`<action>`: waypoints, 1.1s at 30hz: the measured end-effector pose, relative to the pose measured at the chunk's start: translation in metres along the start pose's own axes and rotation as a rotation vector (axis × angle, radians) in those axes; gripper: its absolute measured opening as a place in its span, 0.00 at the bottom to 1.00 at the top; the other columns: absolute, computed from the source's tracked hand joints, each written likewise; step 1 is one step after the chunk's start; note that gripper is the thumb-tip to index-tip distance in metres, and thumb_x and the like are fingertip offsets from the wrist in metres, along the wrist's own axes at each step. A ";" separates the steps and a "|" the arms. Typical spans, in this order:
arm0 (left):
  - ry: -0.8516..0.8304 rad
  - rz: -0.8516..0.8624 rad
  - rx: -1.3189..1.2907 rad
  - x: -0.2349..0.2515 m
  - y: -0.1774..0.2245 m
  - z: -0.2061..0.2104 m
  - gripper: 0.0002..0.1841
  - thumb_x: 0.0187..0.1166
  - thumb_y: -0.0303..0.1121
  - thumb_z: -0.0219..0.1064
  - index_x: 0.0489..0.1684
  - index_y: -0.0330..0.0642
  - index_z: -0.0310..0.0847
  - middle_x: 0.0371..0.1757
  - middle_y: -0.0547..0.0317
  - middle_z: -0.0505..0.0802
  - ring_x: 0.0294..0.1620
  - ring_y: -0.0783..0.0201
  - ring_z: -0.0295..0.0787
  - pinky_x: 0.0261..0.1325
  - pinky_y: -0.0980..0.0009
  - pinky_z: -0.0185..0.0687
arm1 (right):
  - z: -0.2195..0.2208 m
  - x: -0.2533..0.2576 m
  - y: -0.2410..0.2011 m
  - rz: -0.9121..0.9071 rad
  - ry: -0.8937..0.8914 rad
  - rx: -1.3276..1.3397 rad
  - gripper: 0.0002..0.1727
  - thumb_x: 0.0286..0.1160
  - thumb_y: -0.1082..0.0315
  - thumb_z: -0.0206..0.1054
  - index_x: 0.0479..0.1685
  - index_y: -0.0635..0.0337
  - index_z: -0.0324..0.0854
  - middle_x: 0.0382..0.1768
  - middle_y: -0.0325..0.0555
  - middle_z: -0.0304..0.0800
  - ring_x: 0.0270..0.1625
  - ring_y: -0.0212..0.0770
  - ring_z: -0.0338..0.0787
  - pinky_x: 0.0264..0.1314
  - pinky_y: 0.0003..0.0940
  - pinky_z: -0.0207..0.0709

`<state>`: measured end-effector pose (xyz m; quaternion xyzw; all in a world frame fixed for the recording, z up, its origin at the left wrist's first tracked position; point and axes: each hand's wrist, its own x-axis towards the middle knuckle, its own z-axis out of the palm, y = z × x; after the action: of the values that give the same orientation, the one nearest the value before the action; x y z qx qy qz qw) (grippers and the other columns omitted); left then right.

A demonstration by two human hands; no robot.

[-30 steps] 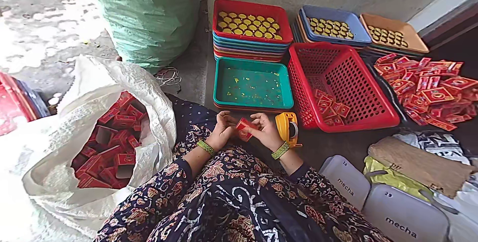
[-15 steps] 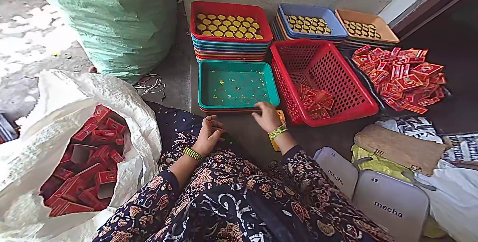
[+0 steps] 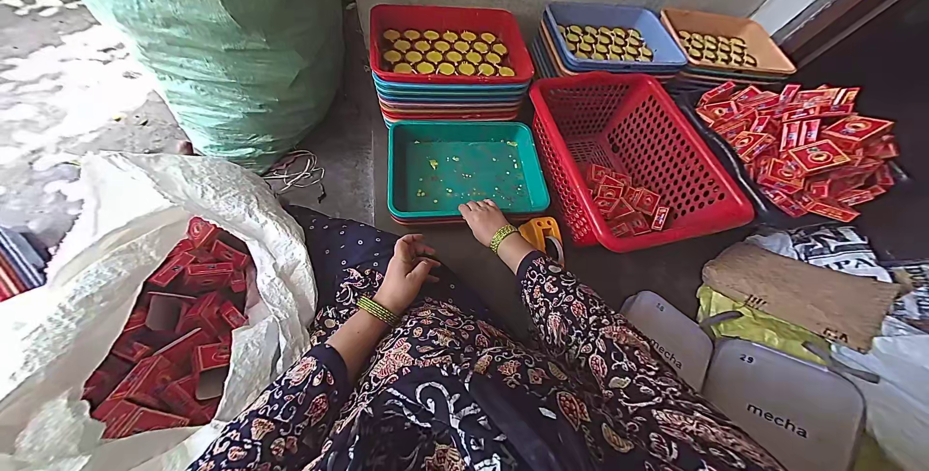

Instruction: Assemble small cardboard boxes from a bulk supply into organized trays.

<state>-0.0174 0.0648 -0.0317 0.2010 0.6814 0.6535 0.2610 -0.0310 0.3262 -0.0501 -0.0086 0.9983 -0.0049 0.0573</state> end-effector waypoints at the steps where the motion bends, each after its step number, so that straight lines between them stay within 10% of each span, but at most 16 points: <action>1: -0.002 -0.002 0.001 0.000 0.000 -0.001 0.28 0.79 0.25 0.56 0.81 0.35 0.56 0.61 0.48 0.88 0.50 0.55 0.95 0.46 0.56 0.97 | -0.002 0.001 0.001 -0.024 -0.005 -0.029 0.17 0.84 0.75 0.57 0.69 0.61 0.78 0.64 0.58 0.87 0.70 0.58 0.85 0.77 0.60 0.71; 9: 0.008 -0.074 -0.060 0.000 0.006 -0.007 0.24 0.81 0.25 0.56 0.77 0.34 0.63 0.64 0.46 0.86 0.53 0.55 0.94 0.49 0.57 0.96 | 0.021 -0.007 -0.006 0.034 0.104 0.029 0.23 0.81 0.78 0.55 0.76 0.64 0.74 0.73 0.61 0.81 0.79 0.62 0.76 0.82 0.61 0.65; 20: 0.175 -0.368 -0.356 0.032 0.012 -0.005 0.36 0.82 0.25 0.58 0.91 0.41 0.46 0.86 0.41 0.68 0.75 0.46 0.81 0.61 0.48 0.90 | 0.047 -0.009 0.001 -0.052 0.309 0.102 0.20 0.89 0.71 0.50 0.72 0.65 0.80 0.66 0.62 0.87 0.73 0.65 0.83 0.77 0.64 0.71; 33: 0.450 -0.381 -0.297 0.106 -0.006 -0.009 0.36 0.86 0.27 0.58 0.92 0.40 0.40 0.78 0.34 0.74 0.65 0.46 0.86 0.61 0.52 0.88 | 0.060 0.000 0.015 -0.209 0.461 0.095 0.19 0.80 0.76 0.60 0.69 0.64 0.82 0.62 0.59 0.89 0.69 0.60 0.86 0.72 0.59 0.77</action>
<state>-0.1052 0.1223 -0.0479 -0.1195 0.6446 0.7133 0.2478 -0.0246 0.3404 -0.1101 -0.1077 0.9773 -0.0596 -0.1724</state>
